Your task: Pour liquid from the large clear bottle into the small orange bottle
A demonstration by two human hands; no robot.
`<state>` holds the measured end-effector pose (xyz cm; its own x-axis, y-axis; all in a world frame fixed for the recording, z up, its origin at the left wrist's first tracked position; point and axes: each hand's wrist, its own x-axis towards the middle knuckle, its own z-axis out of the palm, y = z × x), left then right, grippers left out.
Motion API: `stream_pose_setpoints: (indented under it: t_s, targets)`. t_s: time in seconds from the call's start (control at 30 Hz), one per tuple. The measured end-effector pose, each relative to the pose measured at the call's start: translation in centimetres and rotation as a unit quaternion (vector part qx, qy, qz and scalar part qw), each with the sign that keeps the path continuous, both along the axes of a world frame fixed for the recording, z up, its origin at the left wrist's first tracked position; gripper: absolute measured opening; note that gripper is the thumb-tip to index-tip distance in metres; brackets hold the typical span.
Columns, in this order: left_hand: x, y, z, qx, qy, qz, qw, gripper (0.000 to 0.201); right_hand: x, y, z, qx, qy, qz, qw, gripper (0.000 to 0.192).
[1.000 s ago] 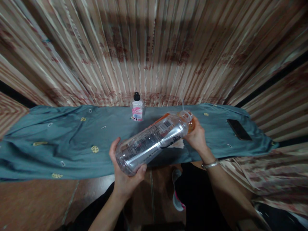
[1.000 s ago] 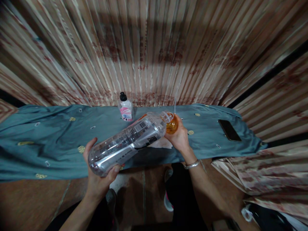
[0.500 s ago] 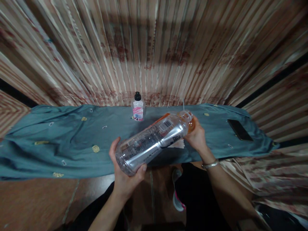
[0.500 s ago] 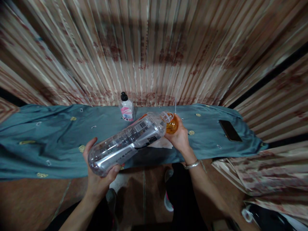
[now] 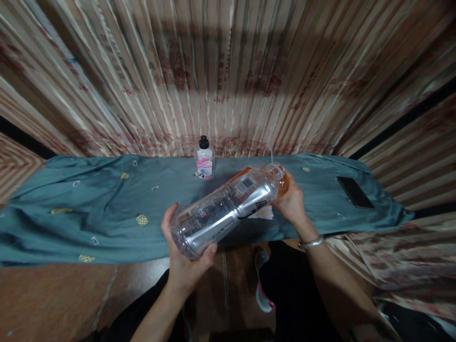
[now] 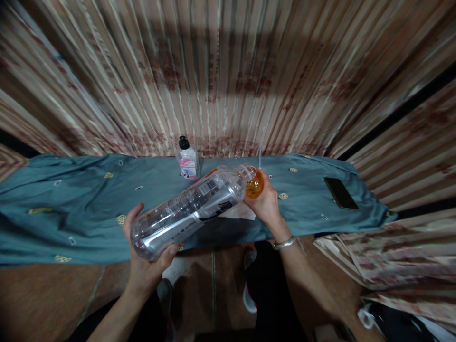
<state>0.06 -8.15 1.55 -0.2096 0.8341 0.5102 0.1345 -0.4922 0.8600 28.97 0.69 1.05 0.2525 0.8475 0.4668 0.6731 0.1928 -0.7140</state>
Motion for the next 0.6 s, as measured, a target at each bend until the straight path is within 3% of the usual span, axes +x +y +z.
stream_pose_setpoints:
  t_s: [0.6]
  targets:
    - [-0.06,0.03,0.19,-0.007,0.002,-0.001,1.000,0.092,-0.16,0.02,0.13,-0.018,0.021,0.005,1.000,0.088]
